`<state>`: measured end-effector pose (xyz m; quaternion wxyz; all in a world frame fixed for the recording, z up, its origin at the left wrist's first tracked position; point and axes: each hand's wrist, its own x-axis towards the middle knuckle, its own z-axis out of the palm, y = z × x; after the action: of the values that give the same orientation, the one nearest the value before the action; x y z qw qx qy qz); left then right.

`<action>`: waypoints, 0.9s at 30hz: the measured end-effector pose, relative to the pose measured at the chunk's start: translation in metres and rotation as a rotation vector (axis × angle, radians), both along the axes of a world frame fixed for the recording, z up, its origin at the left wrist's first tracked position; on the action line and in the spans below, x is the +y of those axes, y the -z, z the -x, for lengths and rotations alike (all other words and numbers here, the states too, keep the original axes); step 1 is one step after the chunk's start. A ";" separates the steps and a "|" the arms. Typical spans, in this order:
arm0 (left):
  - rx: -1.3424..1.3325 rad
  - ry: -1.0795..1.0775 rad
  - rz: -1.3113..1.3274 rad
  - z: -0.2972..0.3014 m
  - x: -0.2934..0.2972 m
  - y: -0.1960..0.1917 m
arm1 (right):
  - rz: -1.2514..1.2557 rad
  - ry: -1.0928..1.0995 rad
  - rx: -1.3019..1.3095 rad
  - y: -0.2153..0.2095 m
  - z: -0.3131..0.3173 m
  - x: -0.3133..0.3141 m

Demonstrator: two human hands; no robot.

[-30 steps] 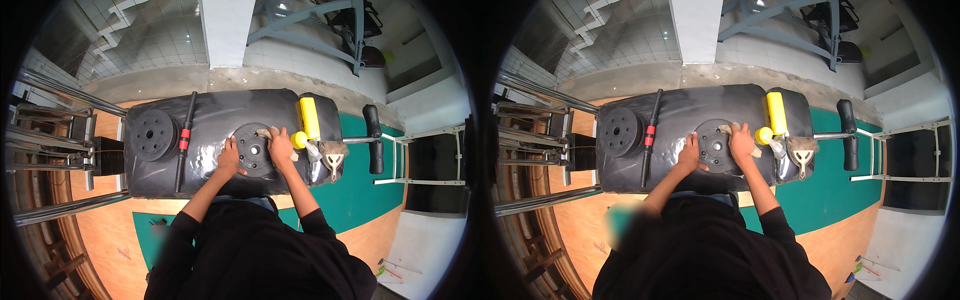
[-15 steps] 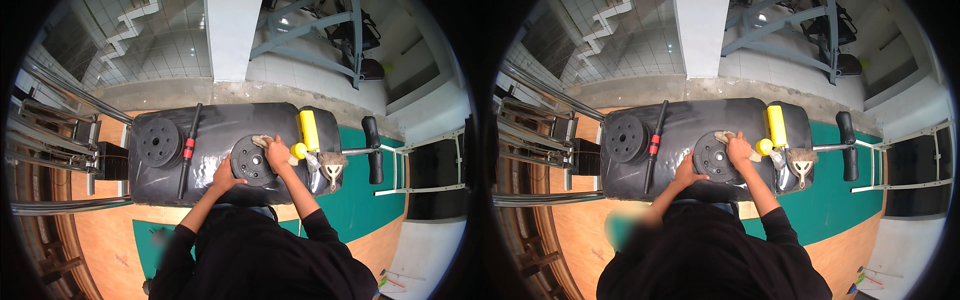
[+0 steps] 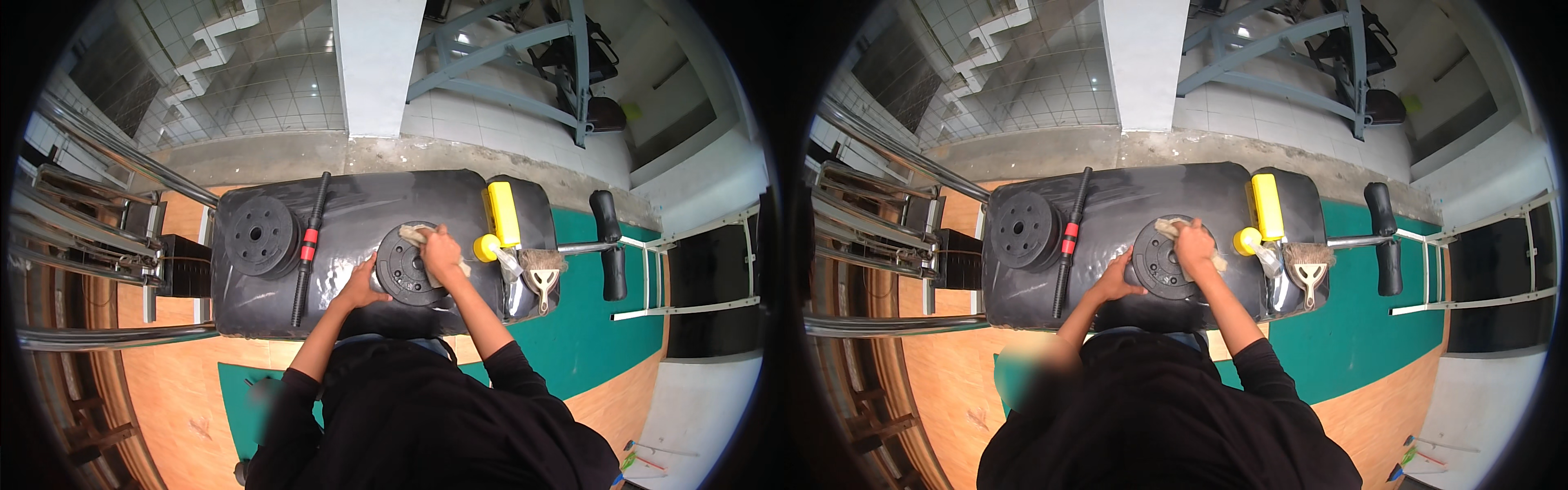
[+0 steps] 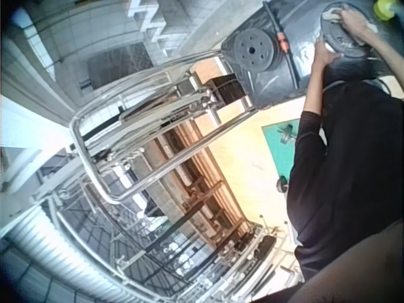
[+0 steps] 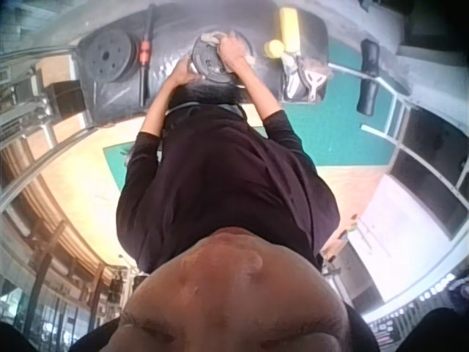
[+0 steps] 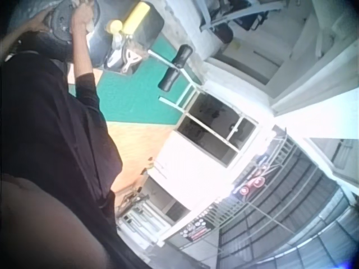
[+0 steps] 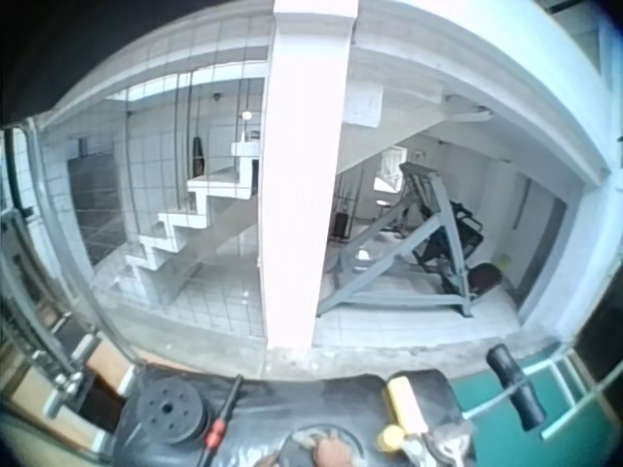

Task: The person wipes a weight plate with a cloth, then places it on a barbell. They repeat this with a second plate, add red collars to secure the plates, and leave the assembled barbell on a padded bench.

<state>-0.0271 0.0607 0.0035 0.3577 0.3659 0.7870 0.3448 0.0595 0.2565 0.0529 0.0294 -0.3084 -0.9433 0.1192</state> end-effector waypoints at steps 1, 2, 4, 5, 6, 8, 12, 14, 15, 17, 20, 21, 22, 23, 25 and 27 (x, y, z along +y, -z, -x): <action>0.008 0.011 0.009 -0.001 -0.002 -0.002 | 0.020 0.070 -0.015 -0.006 -0.002 0.011; 0.017 0.030 0.017 -0.001 -0.001 -0.005 | -0.008 0.098 -0.025 -0.002 -0.002 0.017; 0.009 0.063 0.053 0.001 0.002 -0.007 | -0.060 0.146 -0.040 0.005 0.003 0.021; -0.008 0.078 0.082 0.003 0.005 -0.006 | -0.111 0.128 -0.055 0.008 0.009 0.013; -0.025 0.093 0.111 0.005 0.006 -0.005 | -0.163 0.111 -0.069 0.013 0.016 -0.002; -0.030 0.082 0.098 0.007 0.005 -0.003 | -0.223 0.017 -0.065 0.017 0.025 -0.036; 0.004 0.051 0.101 0.002 0.001 -0.001 | -0.136 -0.249 -0.141 0.014 0.030 -0.074; 0.025 0.016 0.101 -0.004 -0.002 -0.005 | -0.132 -0.284 -0.064 0.018 0.022 -0.055; 0.037 0.011 0.101 -0.006 -0.002 -0.009 | -0.149 -0.248 -0.030 0.021 0.021 -0.036; 0.072 0.006 0.039 -0.008 -0.006 0.004 | -0.218 -0.140 -0.081 0.015 0.023 -0.007; 0.090 -0.001 0.085 -0.009 -0.003 0.015 | -0.219 0.000 -0.071 0.015 0.026 -0.009; 0.083 0.004 0.074 -0.008 -0.003 0.017 | -0.231 -0.043 -0.064 0.018 0.022 -0.024; 0.076 0.011 0.060 -0.006 -0.001 0.019 | -0.246 -0.083 -0.058 0.022 0.016 -0.047; 0.072 0.011 0.047 -0.005 -0.002 0.021 | -0.261 -0.129 -0.047 0.024 0.007 -0.068; 0.101 -0.003 0.046 -0.004 -0.007 0.031 | -0.275 -0.255 -0.061 0.019 -0.021 -0.095; 0.075 -0.019 0.016 -0.001 -0.008 0.034 | -0.210 -0.305 -0.039 0.009 -0.059 -0.099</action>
<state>-0.0260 0.0526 -0.0304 0.3275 0.3683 0.8060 0.3278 0.1184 0.1577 0.0437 0.0250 -0.1591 -0.9868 0.0172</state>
